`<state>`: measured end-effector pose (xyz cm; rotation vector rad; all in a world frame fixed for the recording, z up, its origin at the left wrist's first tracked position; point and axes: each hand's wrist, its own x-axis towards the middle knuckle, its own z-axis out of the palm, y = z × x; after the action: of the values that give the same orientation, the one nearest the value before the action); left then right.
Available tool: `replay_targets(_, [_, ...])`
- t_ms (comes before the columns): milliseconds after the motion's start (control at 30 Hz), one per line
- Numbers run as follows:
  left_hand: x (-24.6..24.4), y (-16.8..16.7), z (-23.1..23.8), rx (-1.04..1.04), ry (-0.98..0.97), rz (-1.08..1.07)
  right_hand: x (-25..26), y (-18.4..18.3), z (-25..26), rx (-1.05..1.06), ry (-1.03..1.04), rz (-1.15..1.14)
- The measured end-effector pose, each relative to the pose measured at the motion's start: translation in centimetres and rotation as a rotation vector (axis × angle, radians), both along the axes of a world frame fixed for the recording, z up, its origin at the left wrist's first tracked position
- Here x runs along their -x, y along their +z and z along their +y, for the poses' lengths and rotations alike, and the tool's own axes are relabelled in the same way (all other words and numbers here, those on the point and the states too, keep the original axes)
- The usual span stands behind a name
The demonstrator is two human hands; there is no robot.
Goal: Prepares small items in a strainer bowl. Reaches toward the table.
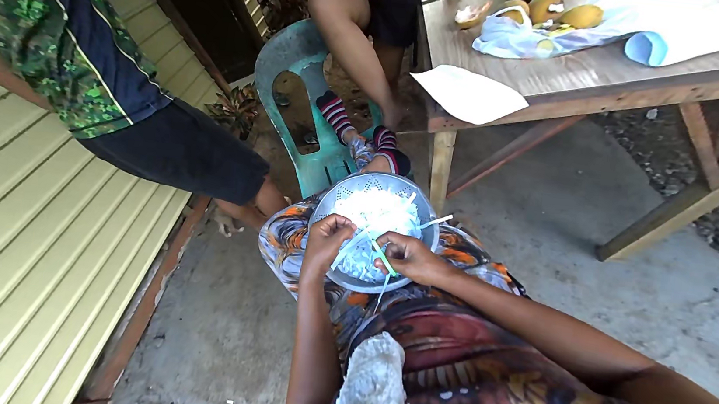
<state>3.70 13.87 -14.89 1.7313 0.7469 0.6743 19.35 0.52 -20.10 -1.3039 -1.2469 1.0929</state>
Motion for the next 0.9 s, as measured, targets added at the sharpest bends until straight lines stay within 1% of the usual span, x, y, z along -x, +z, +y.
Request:
replay_targets(133, [0.15, 0.00, -0.01, -0.021, -0.053, 0.023, -0.13, 0.20, 0.12, 0.004, -0.012, 0.058])
replay_targets(300, [-0.11, -0.25, 0.11, -0.001, 0.066, -0.040, -0.35, -0.19, 0.03, -0.025, 0.031, 0.008])
replay_targets(367, [0.01, -0.21, 0.18, -0.001, 0.078, -0.045, -0.30, -0.15, 0.00, -0.026, 0.049, -0.033])
replay_targets(700, [-0.39, -0.16, -0.15, 0.002, 0.017, -0.014, -0.28, -0.17, 0.05, -0.050, 0.017, -0.055])
replay_targets(900, [0.10, -0.04, 0.15, -0.002, 0.008, -0.023, -0.10, 0.34, 0.05, -0.018, -0.013, 0.009])
